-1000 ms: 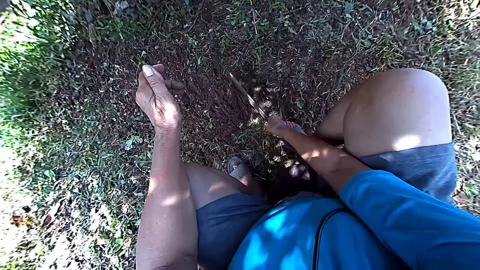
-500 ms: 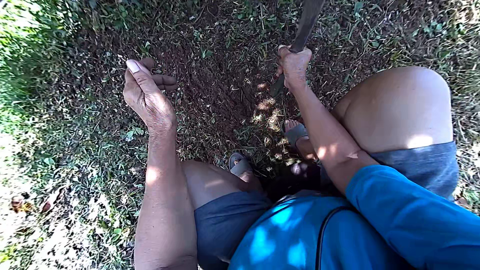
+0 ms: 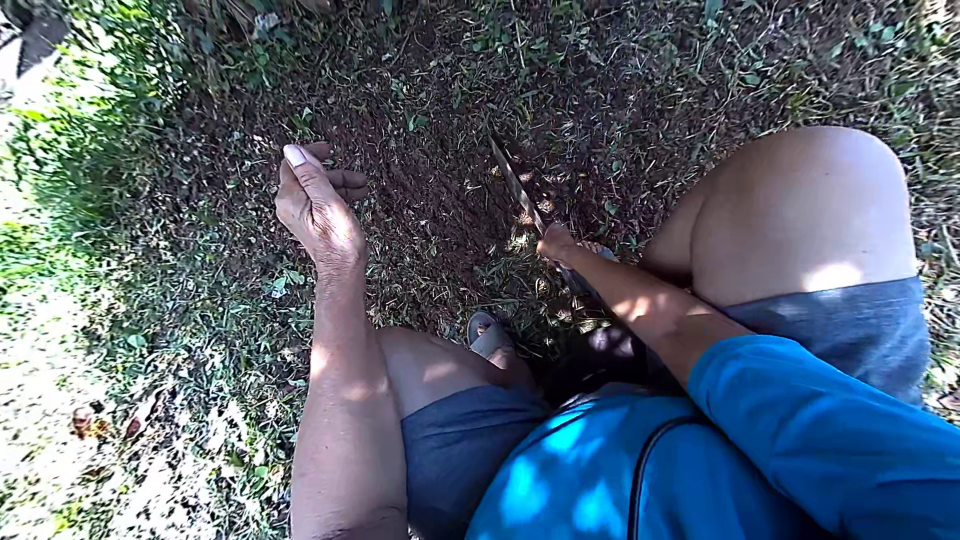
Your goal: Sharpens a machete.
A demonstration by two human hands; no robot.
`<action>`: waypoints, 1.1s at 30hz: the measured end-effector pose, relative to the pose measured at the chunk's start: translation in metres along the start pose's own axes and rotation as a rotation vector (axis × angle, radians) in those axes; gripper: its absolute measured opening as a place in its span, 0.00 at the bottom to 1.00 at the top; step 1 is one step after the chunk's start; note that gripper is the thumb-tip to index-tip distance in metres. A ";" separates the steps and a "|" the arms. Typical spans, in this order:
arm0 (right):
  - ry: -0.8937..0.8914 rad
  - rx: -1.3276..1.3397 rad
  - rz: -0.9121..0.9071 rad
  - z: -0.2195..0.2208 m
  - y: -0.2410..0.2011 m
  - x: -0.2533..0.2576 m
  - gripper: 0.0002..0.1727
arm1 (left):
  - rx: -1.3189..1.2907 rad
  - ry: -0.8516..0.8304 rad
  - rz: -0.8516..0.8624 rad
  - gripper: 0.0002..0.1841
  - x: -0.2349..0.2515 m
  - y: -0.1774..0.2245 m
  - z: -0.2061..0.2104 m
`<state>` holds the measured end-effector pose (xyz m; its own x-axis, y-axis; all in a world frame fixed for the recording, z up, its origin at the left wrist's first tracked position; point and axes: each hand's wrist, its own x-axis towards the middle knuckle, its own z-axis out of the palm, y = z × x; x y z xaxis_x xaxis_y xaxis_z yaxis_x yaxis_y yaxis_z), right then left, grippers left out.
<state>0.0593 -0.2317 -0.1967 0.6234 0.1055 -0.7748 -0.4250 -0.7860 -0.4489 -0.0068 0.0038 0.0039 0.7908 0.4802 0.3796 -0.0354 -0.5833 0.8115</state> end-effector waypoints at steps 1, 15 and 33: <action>0.003 -0.022 -0.012 -0.002 0.003 -0.001 0.19 | 0.001 0.002 0.003 0.30 0.001 0.000 0.002; 0.537 0.911 -0.753 -0.101 -0.089 -0.047 0.09 | -0.041 0.038 0.047 0.29 -0.005 -0.004 -0.021; -0.045 -0.068 -0.156 0.018 0.012 -0.008 0.16 | -0.048 0.006 -0.009 0.29 -0.001 0.000 -0.003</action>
<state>0.0372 -0.2316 -0.2037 0.6474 0.2556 -0.7180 -0.2793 -0.7970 -0.5356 -0.0091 0.0052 0.0053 0.7876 0.4890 0.3750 -0.0580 -0.5469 0.8352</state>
